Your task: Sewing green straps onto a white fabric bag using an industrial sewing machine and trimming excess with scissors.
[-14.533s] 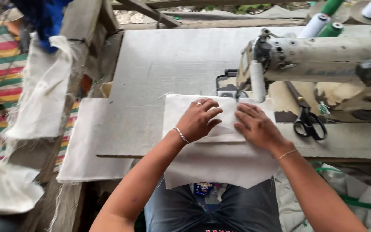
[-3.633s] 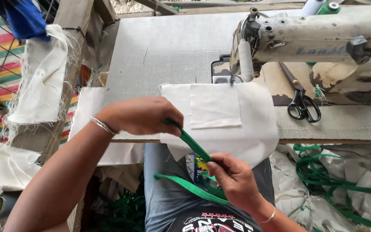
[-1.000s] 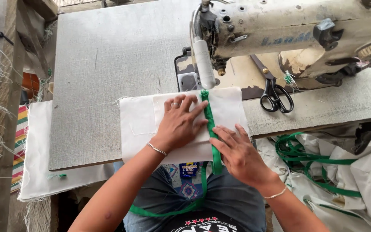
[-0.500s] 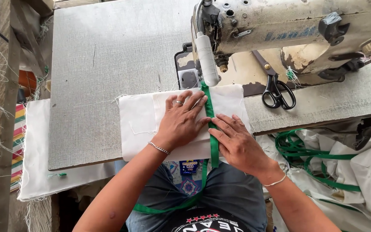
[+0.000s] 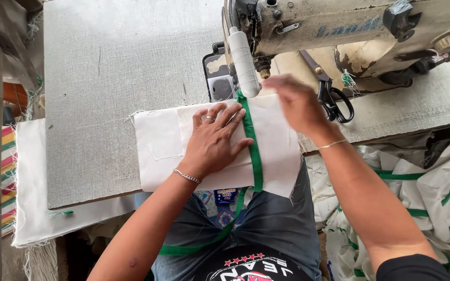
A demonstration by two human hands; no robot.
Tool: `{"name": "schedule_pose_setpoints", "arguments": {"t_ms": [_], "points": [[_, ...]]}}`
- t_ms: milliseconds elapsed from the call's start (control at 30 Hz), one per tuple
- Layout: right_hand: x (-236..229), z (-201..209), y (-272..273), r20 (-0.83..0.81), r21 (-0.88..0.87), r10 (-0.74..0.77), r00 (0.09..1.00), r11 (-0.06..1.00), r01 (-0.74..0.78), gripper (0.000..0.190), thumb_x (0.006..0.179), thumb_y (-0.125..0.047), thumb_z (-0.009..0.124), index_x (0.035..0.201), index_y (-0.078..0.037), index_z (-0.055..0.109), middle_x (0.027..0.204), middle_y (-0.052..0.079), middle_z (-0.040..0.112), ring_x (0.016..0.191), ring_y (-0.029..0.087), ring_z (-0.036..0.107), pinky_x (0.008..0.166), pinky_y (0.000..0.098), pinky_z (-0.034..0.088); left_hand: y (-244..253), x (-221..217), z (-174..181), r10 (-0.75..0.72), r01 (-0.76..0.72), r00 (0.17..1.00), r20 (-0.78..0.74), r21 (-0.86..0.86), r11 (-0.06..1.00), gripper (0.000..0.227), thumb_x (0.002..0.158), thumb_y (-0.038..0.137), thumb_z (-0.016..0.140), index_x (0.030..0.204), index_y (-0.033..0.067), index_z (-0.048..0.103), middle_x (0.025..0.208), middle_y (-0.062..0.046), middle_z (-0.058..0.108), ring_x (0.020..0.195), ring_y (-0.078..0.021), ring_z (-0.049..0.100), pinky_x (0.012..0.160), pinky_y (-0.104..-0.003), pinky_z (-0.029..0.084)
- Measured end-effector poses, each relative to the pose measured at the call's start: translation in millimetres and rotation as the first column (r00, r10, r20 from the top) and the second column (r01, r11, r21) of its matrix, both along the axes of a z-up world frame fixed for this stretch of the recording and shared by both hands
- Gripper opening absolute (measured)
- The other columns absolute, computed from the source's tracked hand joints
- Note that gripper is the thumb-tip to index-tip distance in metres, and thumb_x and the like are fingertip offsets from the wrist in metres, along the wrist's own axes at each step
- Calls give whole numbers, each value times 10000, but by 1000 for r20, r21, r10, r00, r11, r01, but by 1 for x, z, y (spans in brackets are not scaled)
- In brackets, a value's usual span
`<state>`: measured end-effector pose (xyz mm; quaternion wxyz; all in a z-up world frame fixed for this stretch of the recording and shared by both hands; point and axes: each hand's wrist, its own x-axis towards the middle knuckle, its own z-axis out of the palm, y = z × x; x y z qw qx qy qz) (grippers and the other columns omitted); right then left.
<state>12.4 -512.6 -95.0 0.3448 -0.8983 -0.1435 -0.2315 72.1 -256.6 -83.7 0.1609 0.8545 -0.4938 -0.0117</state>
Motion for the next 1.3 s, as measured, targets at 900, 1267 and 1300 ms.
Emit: {"name": "schedule_pose_setpoints", "arguments": {"t_ms": [900,1267,1300], "points": [[-8,-7,41,-117,-490,-78,990,872,11,463,1024,-254,548,1453,-80,559,1489,138,560,1359,358,510,1173,602,271,3,0,2,2,-2,1000,-13,-10,1000,887,863,792,554,1477,152,532,1507,-51,511,1443,-303,375,1146,-573,197],[15,-4,33,-171,-520,-102,980,854,-2,501,1058,-330,462,1492,-95,552,1384,218,641,1329,406,567,1216,599,237,-8,21,2,13,-12,1000,18,-23,1000,874,858,791,575,1461,158,556,1466,-43,541,1420,-308,391,1104,-581,235],[16,-4,32,-168,-519,-104,980,855,2,501,1058,-330,462,1492,-95,552,1384,218,641,1329,406,567,1216,599,237,-8,21,2,10,-10,1000,21,-21,1000,874,858,791,575,1461,158,556,1466,-43,541,1420,-308,391,1104,-581,235]]}}
